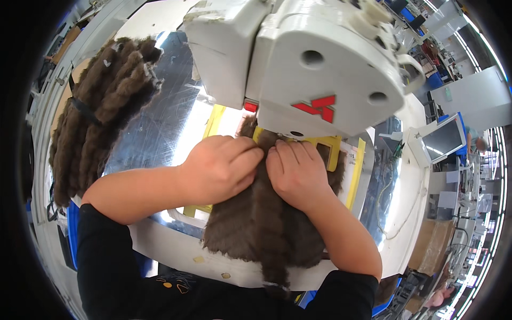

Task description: Sewing fur strips onto a fabric base using an industrial sewing machine.

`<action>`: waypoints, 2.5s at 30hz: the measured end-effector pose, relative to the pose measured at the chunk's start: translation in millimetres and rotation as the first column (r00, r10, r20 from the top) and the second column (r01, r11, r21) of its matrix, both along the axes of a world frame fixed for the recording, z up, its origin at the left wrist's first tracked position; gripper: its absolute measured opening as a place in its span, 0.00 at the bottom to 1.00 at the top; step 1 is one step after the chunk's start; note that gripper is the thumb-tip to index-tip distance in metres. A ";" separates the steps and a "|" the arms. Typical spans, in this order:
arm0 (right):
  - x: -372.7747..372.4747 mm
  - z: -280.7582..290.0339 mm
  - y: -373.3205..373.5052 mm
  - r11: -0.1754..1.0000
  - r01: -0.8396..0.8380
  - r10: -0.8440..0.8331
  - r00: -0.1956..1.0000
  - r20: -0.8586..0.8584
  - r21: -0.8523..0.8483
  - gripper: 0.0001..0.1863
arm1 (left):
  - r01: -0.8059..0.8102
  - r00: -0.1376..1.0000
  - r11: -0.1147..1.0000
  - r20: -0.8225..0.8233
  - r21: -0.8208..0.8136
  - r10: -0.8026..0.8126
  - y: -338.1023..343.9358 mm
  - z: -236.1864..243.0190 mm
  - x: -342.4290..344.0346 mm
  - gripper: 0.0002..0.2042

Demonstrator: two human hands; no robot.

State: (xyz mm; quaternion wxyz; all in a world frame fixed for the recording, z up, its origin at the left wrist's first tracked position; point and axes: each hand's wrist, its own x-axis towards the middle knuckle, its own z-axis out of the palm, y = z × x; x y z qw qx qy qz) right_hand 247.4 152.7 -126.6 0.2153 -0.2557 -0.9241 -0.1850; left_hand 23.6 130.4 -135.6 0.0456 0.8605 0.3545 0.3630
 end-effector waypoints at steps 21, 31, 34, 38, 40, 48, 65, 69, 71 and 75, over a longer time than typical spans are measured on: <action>-7.1 9.4 -10.1 0.938 0.233 -0.196 0.967 0.163 -0.258 0.11 | 0.011 0.969 0.958 -0.234 -0.286 -0.081 14.4 2.2 7.4 0.33; -10.3 0.4 -6.7 0.914 0.282 -0.269 0.959 0.086 -0.291 0.05 | -0.004 0.976 0.976 -0.214 -0.218 -0.044 22.9 -1.8 9.4 0.25; -7.6 -6.0 -8.5 0.923 0.277 -0.270 0.961 0.064 -0.267 0.06 | -0.006 0.980 0.977 -0.197 -0.214 -0.038 22.3 -2.5 10.7 0.25; 2.0 -9.2 -9.3 0.950 0.197 -0.211 0.977 -0.032 -0.244 0.11 | -0.048 0.963 0.992 -0.267 -0.116 0.015 19.2 -2.4 11.3 0.17; 6.8 -8.6 -11.8 0.926 0.194 -0.222 0.974 -0.051 -0.325 0.18 | -0.051 0.958 0.996 -0.284 -0.078 0.026 19.0 -1.7 11.8 0.14; 8.0 -0.1 -7.1 0.908 0.179 -0.199 0.980 -0.014 -0.379 0.19 | -0.038 0.942 0.998 -0.336 -0.050 0.019 18.9 -6.4 12.4 0.13; -1.7 9.9 -3.1 0.846 0.286 -0.283 0.956 0.076 -0.450 0.04 | -0.008 0.967 1.000 -0.255 0.002 0.009 27.6 -7.1 9.8 0.12; -1.1 7.0 -0.7 0.860 0.259 -0.267 0.963 0.044 -0.440 0.05 | 0.093 0.980 0.995 -0.174 -0.028 -0.097 35.2 -13.2 7.9 0.11; -0.8 4.7 -2.4 0.871 0.244 -0.263 0.965 0.015 -0.426 0.06 | 0.087 0.976 0.996 -0.200 -0.031 -0.091 32.4 -11.1 7.9 0.11; 0.1 4.1 -6.7 0.856 0.270 -0.280 0.959 0.044 -0.441 0.06 | 0.060 0.963 0.995 -0.255 -0.085 -0.080 28.2 -9.7 8.7 0.13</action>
